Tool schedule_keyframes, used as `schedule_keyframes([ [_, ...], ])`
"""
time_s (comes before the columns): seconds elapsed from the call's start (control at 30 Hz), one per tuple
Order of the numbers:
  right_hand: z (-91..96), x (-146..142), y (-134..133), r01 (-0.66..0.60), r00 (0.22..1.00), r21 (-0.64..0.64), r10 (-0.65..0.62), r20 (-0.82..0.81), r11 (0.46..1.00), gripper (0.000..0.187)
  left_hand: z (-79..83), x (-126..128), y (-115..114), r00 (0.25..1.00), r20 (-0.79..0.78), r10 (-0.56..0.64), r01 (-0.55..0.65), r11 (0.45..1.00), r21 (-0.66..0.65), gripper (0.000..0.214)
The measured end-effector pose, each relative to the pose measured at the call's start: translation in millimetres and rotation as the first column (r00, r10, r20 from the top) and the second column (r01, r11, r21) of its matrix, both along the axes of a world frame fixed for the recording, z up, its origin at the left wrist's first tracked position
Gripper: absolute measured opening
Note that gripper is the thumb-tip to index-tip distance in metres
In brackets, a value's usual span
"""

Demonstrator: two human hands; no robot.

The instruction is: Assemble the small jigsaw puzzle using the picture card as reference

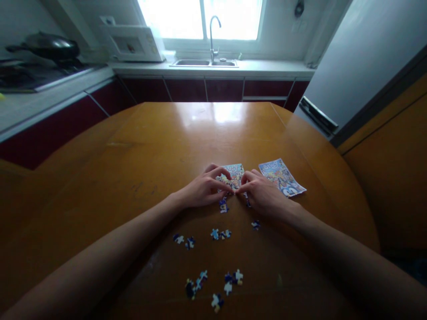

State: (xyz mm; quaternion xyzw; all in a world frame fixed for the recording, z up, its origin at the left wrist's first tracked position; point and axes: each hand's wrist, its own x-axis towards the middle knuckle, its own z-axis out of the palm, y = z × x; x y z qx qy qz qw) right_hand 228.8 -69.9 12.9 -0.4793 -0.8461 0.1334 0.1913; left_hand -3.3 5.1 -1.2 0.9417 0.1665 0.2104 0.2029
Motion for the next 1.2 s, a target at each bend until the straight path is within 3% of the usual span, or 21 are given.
schedule_keyframes([
  [1.2,0.0,0.5,-2.2,-0.005,0.999,0.014,0.005,0.038,1.000,0.024,2.1,1.9,-5.0,0.999,-0.033,0.019,-0.018,1.000,0.005,0.023],
])
